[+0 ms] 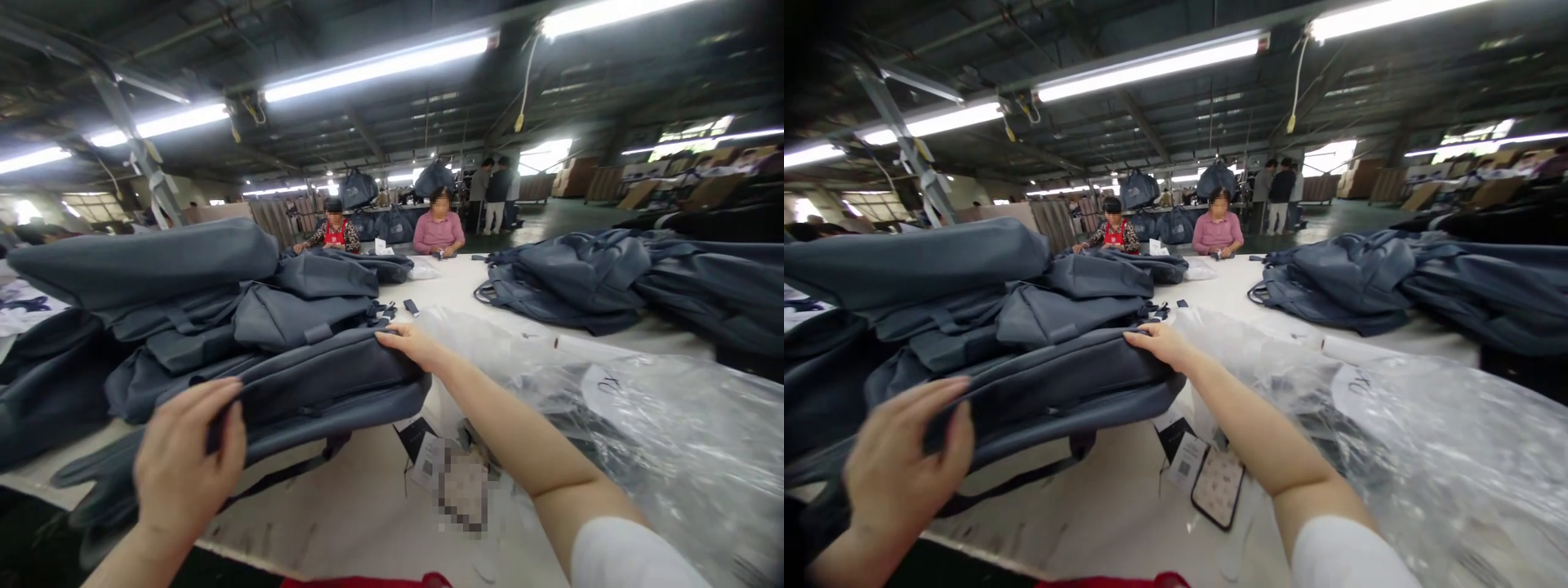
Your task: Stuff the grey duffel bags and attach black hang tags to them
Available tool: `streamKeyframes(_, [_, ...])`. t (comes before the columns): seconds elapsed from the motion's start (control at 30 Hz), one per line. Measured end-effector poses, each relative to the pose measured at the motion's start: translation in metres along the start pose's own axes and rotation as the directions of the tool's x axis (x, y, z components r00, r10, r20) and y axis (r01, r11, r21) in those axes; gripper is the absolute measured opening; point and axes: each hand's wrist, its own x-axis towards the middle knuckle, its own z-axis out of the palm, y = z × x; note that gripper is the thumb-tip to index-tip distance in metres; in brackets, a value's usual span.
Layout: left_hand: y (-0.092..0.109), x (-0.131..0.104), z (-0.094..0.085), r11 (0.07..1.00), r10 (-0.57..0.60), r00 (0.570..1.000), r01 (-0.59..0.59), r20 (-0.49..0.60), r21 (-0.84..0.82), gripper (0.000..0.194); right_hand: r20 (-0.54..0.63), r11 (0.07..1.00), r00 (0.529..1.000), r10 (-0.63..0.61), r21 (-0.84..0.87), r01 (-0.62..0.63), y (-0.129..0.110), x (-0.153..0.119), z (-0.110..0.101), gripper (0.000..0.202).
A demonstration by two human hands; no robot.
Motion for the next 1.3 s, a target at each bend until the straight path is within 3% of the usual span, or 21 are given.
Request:
streamKeyframes(0.03, [0.011,0.008,0.007,1.000,0.011,0.999,-0.012,0.033,0.019,0.036,0.000,1.000,1.000,0.008,-0.013,-0.008,-0.001,-0.002,-0.001,0.030])
streamKeyframes(0.1, [0.031,0.026,0.019,0.998,0.031,0.966,-0.045,0.257,0.047,0.026,-0.013,0.998,1.000,0.013,-0.056,-0.013,0.000,-0.005,-0.002,0.031])
streamKeyframes(0.17, [0.046,0.043,0.025,0.994,0.026,0.862,-0.074,0.506,0.075,0.028,-0.037,0.995,0.999,0.003,-0.096,-0.006,0.002,-0.007,-0.003,0.033])
streamKeyframes(0.2, [0.049,0.049,0.026,0.991,0.020,0.815,-0.091,0.579,0.095,0.028,-0.046,0.994,0.999,0.000,-0.106,-0.004,0.003,-0.008,-0.003,0.034])
streamKeyframes(0.27, [0.051,0.057,0.024,0.984,0.025,0.766,-0.131,0.642,0.118,0.024,-0.055,0.995,0.998,0.004,-0.098,-0.010,0.004,-0.008,-0.004,0.035])
streamKeyframes(0.37, [0.044,0.056,0.019,0.985,0.067,0.748,-0.156,0.661,0.077,0.014,-0.062,0.998,0.998,0.019,-0.054,-0.023,0.003,-0.004,-0.004,0.034])
streamKeyframes(0.5, [0.031,0.045,0.019,0.993,0.099,0.690,-0.113,0.717,-0.029,0.022,-0.078,0.999,0.997,0.012,-0.043,-0.015,0.000,0.003,-0.002,0.032])
streamKeyframes(0.57, [0.029,0.039,0.023,0.995,0.091,0.700,-0.090,0.709,-0.039,0.017,-0.076,0.999,0.997,0.000,-0.046,-0.004,-0.002,0.007,0.000,0.031])
streamKeyframes(0.73, [0.029,0.031,0.034,0.998,0.057,0.791,-0.045,0.609,-0.034,0.014,-0.076,0.997,0.997,0.000,-0.078,-0.006,-0.006,0.021,0.002,0.032])
streamKeyframes(0.97, [0.023,0.035,0.047,0.995,-0.043,0.856,-0.010,0.515,0.100,0.017,-0.108,0.986,0.994,0.020,-0.163,-0.038,-0.011,0.040,0.001,0.042])
streamKeyframes(1.03, [0.020,0.036,0.051,0.996,-0.085,0.875,0.056,0.477,0.074,0.014,-0.106,0.984,0.994,0.015,-0.174,-0.033,-0.010,0.045,0.001,0.043])
streamKeyframes(1.17, [0.016,0.039,0.065,0.975,-0.219,0.886,0.214,0.409,0.058,0.011,-0.132,0.975,0.991,0.005,-0.220,-0.034,-0.008,0.057,0.002,0.044])
streamKeyframes(1.3, [0.011,0.039,0.080,0.960,-0.273,0.881,0.273,0.385,0.056,0.017,-0.160,0.957,0.987,-0.021,-0.290,-0.027,-0.005,0.068,0.005,0.043])
